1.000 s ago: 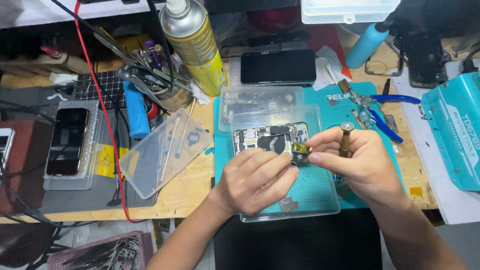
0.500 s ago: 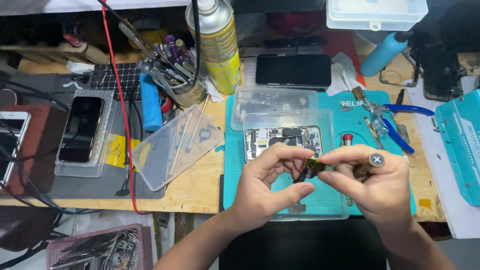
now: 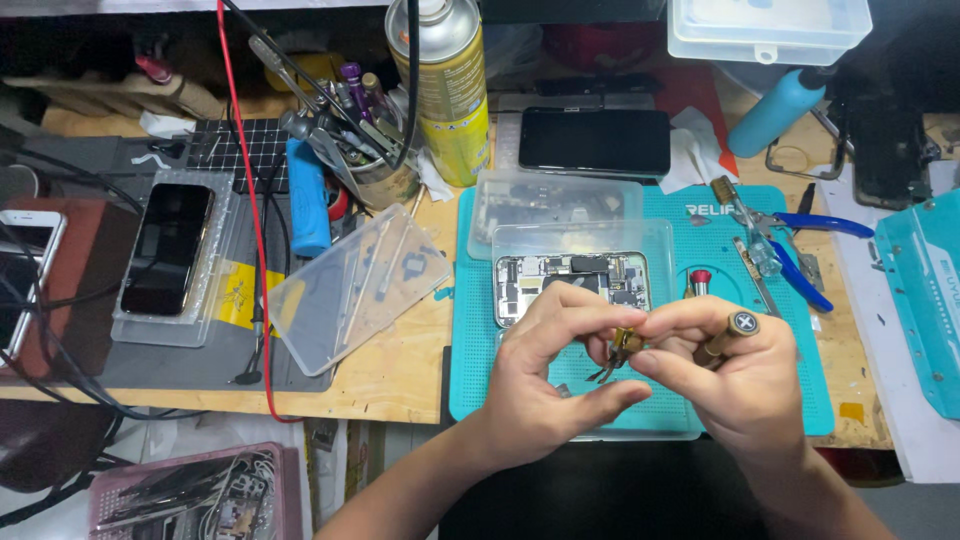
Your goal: The person repairs a disassembled smartphone at a workbench. They use a screwdriver to remove and tighten screws inside the phone frame, pry at internal components with a small tool, handle small metal brackets and parts, and reposition the phone repeatedly while working on its internals.
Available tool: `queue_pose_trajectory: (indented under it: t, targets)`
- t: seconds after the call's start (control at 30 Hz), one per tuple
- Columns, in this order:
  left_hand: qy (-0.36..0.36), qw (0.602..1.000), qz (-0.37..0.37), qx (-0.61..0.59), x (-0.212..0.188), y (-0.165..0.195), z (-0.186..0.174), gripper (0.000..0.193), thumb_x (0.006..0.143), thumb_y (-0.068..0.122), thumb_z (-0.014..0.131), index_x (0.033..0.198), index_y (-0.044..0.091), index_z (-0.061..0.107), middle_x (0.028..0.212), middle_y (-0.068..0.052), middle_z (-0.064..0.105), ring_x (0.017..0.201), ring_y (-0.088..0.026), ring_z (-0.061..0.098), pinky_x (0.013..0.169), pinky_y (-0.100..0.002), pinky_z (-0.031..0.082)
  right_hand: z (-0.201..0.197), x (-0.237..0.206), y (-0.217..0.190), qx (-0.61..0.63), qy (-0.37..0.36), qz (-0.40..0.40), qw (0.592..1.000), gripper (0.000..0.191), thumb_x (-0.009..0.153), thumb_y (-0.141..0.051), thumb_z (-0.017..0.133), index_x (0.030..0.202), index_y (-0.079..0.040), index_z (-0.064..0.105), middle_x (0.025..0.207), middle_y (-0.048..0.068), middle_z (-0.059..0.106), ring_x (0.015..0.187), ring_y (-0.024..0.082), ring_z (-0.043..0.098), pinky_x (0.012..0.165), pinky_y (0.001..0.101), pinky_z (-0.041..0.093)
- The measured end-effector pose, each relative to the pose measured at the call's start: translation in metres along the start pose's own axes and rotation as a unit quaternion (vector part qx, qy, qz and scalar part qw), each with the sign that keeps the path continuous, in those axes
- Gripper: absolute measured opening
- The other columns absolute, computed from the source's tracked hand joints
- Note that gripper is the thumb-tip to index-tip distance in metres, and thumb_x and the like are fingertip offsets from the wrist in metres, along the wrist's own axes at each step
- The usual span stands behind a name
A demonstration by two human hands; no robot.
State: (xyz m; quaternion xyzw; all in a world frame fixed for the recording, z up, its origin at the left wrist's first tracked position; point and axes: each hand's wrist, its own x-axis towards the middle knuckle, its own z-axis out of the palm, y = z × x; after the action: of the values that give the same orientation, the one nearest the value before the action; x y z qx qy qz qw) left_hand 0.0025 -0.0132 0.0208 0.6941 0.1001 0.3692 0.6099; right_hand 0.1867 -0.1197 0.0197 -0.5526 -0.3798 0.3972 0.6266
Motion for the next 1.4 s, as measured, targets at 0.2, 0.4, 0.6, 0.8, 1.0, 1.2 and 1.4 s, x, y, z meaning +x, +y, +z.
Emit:
queue_pose_trajectory:
  t: [0.2,0.4,0.6,0.8,1.0,1.2,1.4]
  targets:
    - [-0.035,0.990,-0.035,-0.132,-0.003,-0.001,-0.008,0.053,0.096,0.017,0.084,0.142,0.004,0.060,0.123,-0.004,0.056,0.104,-0.012,0.056,0.101,-0.025,0.050,-0.001,-0.006,-0.001,-0.069,0.024,-0.004,0.997,0.027,0.080,0.010,0.078,0.106,0.005,0.073,0.070,-0.003,0.058,0.063,0.002,0.048,0.057,0.0183,0.038]
    - [-0.042,0.954,-0.075,-0.289,-0.005,-0.003,-0.010,0.043,0.103,0.013,0.067,0.143,-0.001,0.059,0.126,-0.007,0.056,0.109,-0.013,0.055,0.104,-0.028,0.048,-0.001,-0.011,-0.002,-0.064,0.030,-0.027,0.997,0.027,0.080,0.011,0.078,0.106,0.005,0.073,0.071,-0.004,0.057,0.064,0.001,0.048,0.058,0.0178,0.039]
    - [-0.032,0.972,-0.052,-0.227,0.000,-0.001,-0.012,0.035,0.104,0.000,0.065,0.139,0.001,0.061,0.123,-0.008,0.057,0.106,-0.014,0.058,0.102,-0.028,0.050,-0.006,-0.005,0.002,0.113,0.024,0.087,0.989,0.023,0.081,0.012,0.066,0.104,0.011,0.066,0.091,0.013,0.077,0.082,0.015,0.070,0.076,0.0283,0.054]
    - [0.036,0.991,0.092,0.087,0.007,0.010,-0.009,0.040,0.097,-0.002,0.079,0.133,0.009,0.065,0.128,-0.008,0.062,0.102,-0.015,0.068,0.087,-0.025,0.062,-0.017,-0.001,0.007,0.261,-0.059,0.120,0.956,0.017,0.099,0.001,0.067,0.112,0.012,0.067,0.078,0.008,0.065,0.062,0.009,0.047,0.058,0.0253,0.038]
    - [-0.004,0.996,0.072,0.057,0.011,0.011,-0.020,0.037,0.098,-0.001,0.080,0.131,0.008,0.066,0.123,-0.007,0.066,0.103,-0.011,0.070,0.092,-0.024,0.061,-0.012,0.001,0.006,0.231,-0.061,0.107,0.965,0.017,0.101,-0.004,0.062,0.103,0.012,0.068,0.084,0.020,0.073,0.057,0.008,0.043,0.055,0.0251,0.036]
    - [-0.013,0.991,-0.007,-0.136,0.004,0.006,-0.016,0.053,0.097,-0.006,0.077,0.145,0.004,0.057,0.131,-0.008,0.061,0.110,-0.012,0.065,0.103,-0.027,0.057,-0.006,-0.005,0.001,0.151,-0.022,0.104,0.983,0.015,0.099,-0.003,0.064,0.097,0.010,0.069,0.079,0.019,0.073,0.059,0.008,0.044,0.055,0.0257,0.036]
    - [-0.012,0.958,-0.067,-0.280,-0.001,-0.005,-0.012,0.057,0.095,-0.012,0.077,0.146,-0.002,0.055,0.132,-0.014,0.065,0.113,-0.016,0.064,0.107,-0.032,0.054,0.000,-0.002,-0.006,0.120,-0.019,0.152,0.981,0.016,0.097,-0.007,0.065,0.097,0.008,0.070,0.075,0.018,0.072,0.057,0.009,0.044,0.053,0.0261,0.037]
